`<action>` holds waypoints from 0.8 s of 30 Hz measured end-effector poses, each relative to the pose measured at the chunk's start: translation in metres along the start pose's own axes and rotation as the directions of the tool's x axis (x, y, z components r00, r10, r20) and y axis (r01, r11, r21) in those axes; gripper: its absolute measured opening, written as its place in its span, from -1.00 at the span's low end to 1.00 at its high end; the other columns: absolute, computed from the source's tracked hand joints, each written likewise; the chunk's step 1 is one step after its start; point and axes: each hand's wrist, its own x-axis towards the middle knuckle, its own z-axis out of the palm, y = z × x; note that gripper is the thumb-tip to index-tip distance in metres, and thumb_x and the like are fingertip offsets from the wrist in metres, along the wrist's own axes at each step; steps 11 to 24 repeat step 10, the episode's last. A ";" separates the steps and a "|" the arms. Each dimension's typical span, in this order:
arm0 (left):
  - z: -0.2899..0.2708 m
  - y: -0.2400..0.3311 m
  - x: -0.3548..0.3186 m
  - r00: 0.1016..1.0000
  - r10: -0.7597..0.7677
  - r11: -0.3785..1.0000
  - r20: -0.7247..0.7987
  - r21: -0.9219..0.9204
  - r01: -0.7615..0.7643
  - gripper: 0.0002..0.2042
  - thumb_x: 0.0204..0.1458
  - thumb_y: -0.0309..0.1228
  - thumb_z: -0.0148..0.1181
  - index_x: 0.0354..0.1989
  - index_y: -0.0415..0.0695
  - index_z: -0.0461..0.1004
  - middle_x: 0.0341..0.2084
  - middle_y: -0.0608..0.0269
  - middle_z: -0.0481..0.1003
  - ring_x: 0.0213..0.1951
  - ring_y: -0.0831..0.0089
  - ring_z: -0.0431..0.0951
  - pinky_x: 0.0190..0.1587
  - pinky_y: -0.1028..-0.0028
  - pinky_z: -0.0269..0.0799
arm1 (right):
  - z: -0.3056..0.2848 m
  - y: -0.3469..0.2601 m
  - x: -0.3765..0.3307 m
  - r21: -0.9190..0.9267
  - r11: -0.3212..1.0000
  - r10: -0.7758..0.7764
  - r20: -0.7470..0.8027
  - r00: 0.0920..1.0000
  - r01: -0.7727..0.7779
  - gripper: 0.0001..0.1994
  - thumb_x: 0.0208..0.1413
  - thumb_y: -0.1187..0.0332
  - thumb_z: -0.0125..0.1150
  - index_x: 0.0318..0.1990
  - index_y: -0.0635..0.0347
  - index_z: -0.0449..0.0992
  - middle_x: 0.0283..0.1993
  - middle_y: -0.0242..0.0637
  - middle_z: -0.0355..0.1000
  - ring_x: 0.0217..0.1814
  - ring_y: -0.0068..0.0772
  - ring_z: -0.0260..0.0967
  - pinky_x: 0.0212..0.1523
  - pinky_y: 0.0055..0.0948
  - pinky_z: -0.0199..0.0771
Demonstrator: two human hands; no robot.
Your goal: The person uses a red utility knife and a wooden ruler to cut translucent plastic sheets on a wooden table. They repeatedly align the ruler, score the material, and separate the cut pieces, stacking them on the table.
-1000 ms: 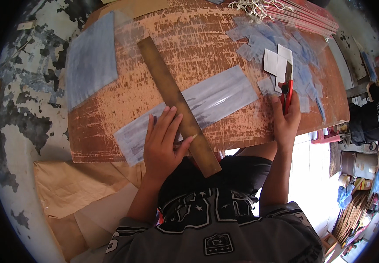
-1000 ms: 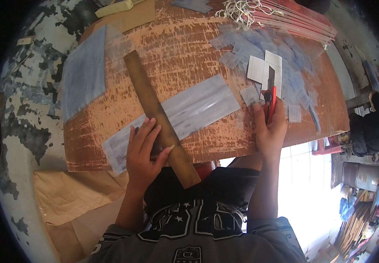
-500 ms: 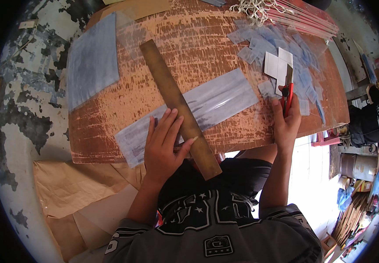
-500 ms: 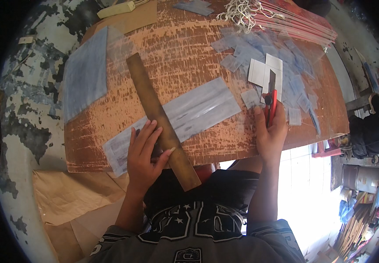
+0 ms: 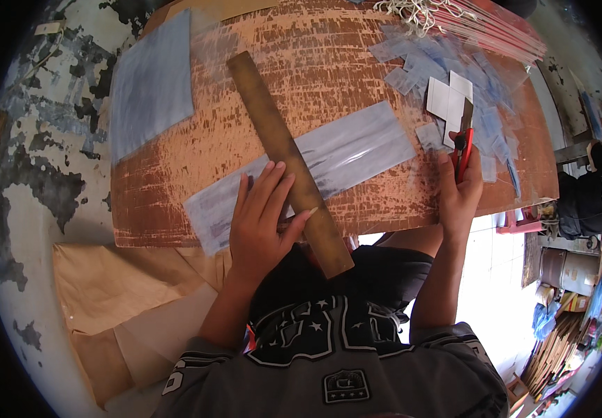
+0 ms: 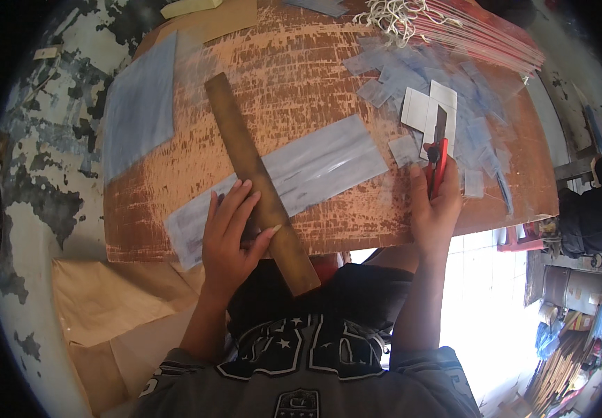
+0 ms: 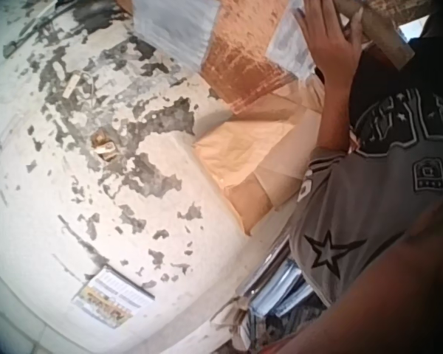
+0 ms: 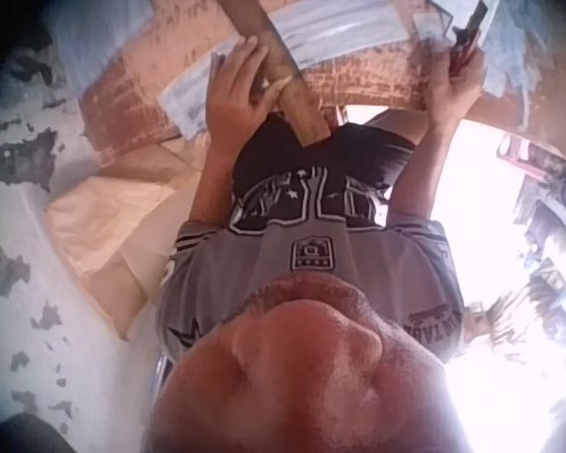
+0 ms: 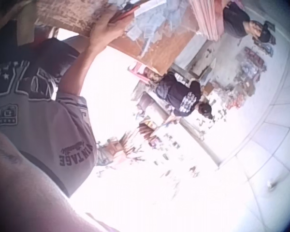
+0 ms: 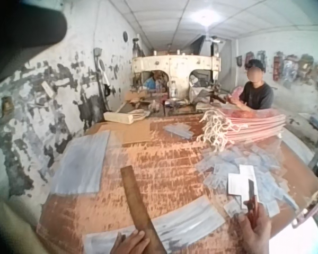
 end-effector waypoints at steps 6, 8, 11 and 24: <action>0.001 -0.002 -0.002 0.999 -0.030 0.998 0.014 -0.053 0.031 -0.39 0.13 -0.22 0.52 0.35 -0.16 0.57 0.42 0.01 0.49 0.48 0.01 0.45 0.56 -0.19 0.15 | 0.000 0.004 0.000 0.006 1.000 0.007 0.011 1.000 -0.007 -0.61 0.44 0.31 0.33 0.31 0.26 0.54 -0.27 -0.44 0.37 -0.22 -0.54 0.30 -0.12 -0.49 0.37; 0.001 -0.002 -0.001 0.999 -0.033 0.997 0.020 -0.063 0.034 -0.39 0.14 -0.22 0.52 0.35 -0.16 0.56 0.42 0.01 0.49 0.48 0.01 0.45 0.57 -0.19 0.13 | -0.001 0.005 0.001 0.006 1.000 0.011 0.011 1.000 -0.011 -0.61 0.44 0.30 0.34 0.31 0.26 0.54 -0.26 -0.43 0.37 -0.21 -0.54 0.30 -0.11 -0.49 0.37; 0.001 -0.003 -0.002 0.999 -0.037 0.996 0.029 -0.074 0.039 -0.39 0.14 -0.21 0.52 0.36 -0.16 0.56 0.43 0.02 0.48 0.48 0.02 0.44 0.58 -0.21 0.12 | -0.001 0.006 0.001 0.016 1.000 0.018 0.001 1.000 -0.018 -0.60 0.42 0.30 0.36 0.32 0.23 0.55 -0.26 -0.43 0.37 -0.22 -0.54 0.30 -0.11 -0.48 0.38; 0.001 -0.003 -0.002 0.999 -0.037 0.996 0.029 -0.074 0.039 -0.39 0.14 -0.21 0.52 0.36 -0.16 0.56 0.43 0.02 0.48 0.48 0.02 0.44 0.58 -0.21 0.12 | -0.001 0.006 0.001 0.016 1.000 0.018 0.001 1.000 -0.018 -0.60 0.42 0.30 0.36 0.32 0.23 0.55 -0.26 -0.43 0.37 -0.22 -0.54 0.30 -0.11 -0.48 0.38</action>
